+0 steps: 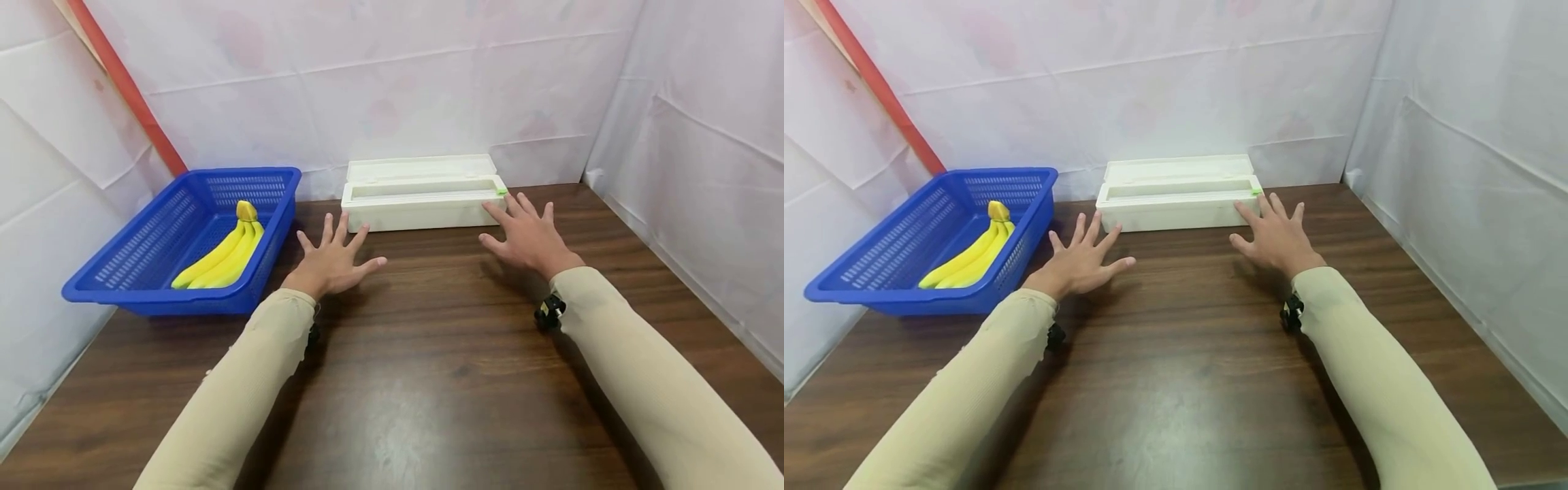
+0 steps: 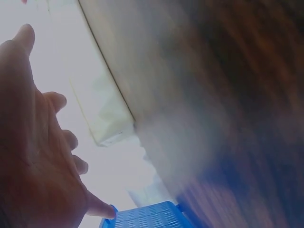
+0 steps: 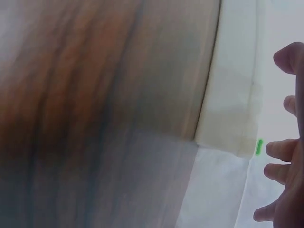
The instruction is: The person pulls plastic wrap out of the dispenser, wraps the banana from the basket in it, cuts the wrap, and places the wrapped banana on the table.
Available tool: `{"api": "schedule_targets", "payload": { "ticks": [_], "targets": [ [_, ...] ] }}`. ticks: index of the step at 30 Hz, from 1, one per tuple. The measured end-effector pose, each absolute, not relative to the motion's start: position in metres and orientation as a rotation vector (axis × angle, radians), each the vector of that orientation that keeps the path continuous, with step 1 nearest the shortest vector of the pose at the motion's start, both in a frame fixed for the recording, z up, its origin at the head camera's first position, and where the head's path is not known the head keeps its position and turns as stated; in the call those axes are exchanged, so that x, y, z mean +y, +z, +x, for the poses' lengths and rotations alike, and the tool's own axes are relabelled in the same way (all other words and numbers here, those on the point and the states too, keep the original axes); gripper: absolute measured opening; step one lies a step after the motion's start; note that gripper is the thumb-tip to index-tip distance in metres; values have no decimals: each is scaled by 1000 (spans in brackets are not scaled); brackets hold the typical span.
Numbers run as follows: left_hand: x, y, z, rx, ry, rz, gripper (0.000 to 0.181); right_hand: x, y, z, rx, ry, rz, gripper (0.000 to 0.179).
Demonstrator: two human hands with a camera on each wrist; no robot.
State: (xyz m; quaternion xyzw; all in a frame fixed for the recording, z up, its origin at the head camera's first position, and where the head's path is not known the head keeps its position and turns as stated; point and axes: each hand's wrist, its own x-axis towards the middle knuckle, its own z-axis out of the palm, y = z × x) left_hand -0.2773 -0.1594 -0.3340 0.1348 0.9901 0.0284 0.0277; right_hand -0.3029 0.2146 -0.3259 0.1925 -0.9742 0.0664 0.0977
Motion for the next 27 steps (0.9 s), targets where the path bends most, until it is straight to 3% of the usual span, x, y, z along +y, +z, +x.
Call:
{"api": "schedule_targets", "payload": {
  "ticks": [15,27],
  "targets": [
    [-159,-328,-279,3155,171,398,76,197,-330,-314,-2638,419,566,47],
    [-150,-339,-273,3559,427,467,30,188,-342,-314,-2480,711,467,28]
  ]
}}
